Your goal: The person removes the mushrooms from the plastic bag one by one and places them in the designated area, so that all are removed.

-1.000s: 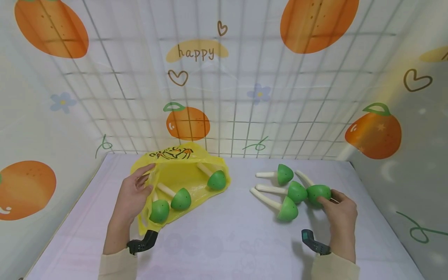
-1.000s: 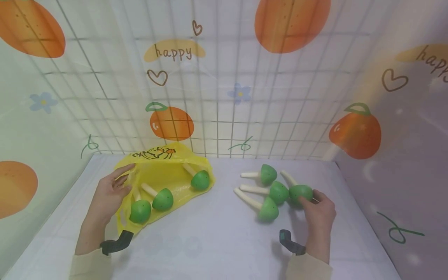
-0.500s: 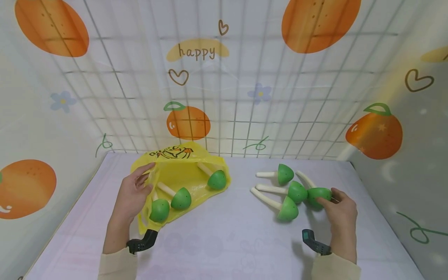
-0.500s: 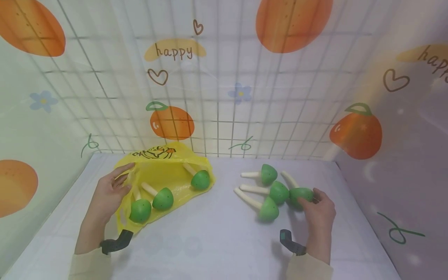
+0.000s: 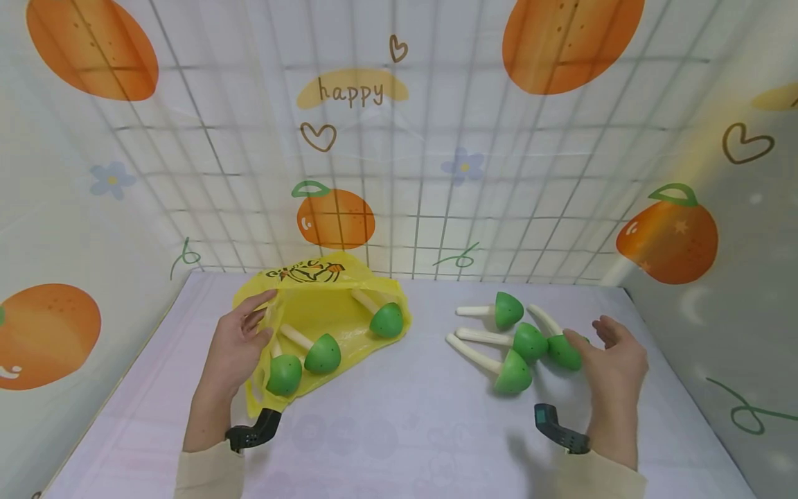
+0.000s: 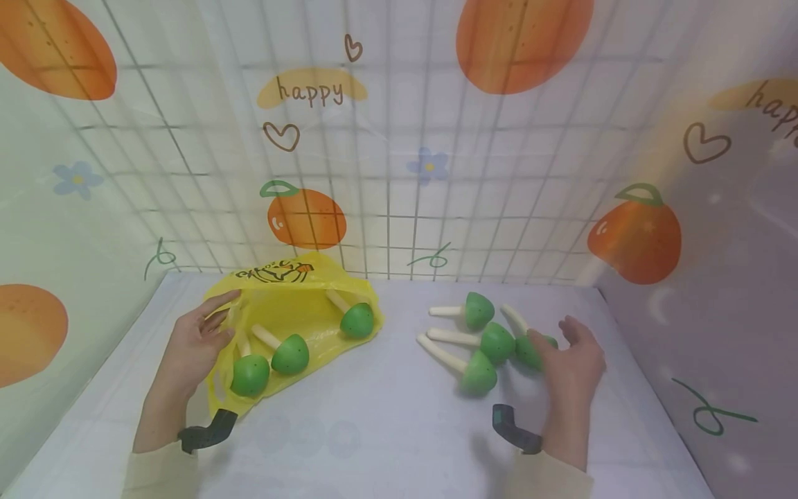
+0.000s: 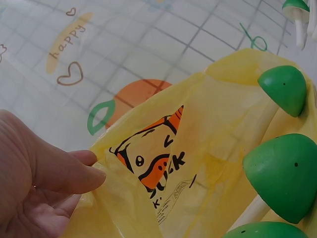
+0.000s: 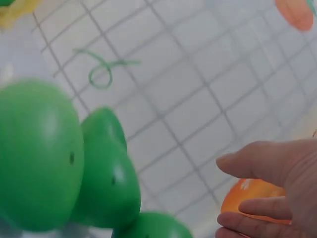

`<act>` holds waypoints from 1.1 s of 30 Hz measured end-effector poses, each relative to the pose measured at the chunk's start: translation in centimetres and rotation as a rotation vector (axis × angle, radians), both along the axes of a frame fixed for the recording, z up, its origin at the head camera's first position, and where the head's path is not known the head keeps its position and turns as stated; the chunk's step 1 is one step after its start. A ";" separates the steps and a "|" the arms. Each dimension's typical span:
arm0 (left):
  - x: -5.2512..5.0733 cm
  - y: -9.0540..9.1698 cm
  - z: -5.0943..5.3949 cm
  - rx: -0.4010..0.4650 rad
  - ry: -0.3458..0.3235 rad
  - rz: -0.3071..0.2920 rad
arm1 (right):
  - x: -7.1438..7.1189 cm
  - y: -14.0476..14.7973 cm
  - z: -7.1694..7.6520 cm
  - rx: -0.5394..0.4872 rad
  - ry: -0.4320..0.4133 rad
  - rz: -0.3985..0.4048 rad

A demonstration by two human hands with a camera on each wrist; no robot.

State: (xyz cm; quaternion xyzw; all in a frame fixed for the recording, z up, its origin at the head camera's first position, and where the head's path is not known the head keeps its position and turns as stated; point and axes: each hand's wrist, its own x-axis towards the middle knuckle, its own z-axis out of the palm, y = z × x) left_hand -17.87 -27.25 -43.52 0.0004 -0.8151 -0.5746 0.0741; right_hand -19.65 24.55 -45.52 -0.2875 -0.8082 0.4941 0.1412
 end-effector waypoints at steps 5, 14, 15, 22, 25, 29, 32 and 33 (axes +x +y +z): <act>0.0 0.0 0.0 -0.006 -0.005 0.006 | 0.0 -2.2 1.3 -0.008 0.098 0.054; -0.1 0.1 0.0 -0.010 0.000 0.000 | -0.3 -6.1 3.1 -0.029 0.237 0.220; -0.1 0.1 0.0 -0.013 -0.001 0.000 | -0.3 -6.5 3.2 -0.028 0.254 0.244; -0.1 0.2 -0.2 -0.014 -0.006 -0.001 | -0.4 -9.3 3.8 -0.002 0.319 0.378; -0.1 0.2 -0.2 -0.017 -0.005 -0.001 | -0.5 -10.5 3.8 -0.002 0.338 0.432; -0.1 0.2 -0.1 -0.023 -0.010 0.002 | -0.4 -12.2 3.9 -0.052 0.370 0.510; -0.1 0.2 -0.1 -0.024 -0.012 0.001 | -0.3 -13.5 3.9 -0.079 0.393 0.560; -0.1 0.2 -0.1 -0.022 -0.011 0.000 | -0.2 -14.0 3.9 -0.082 0.400 0.575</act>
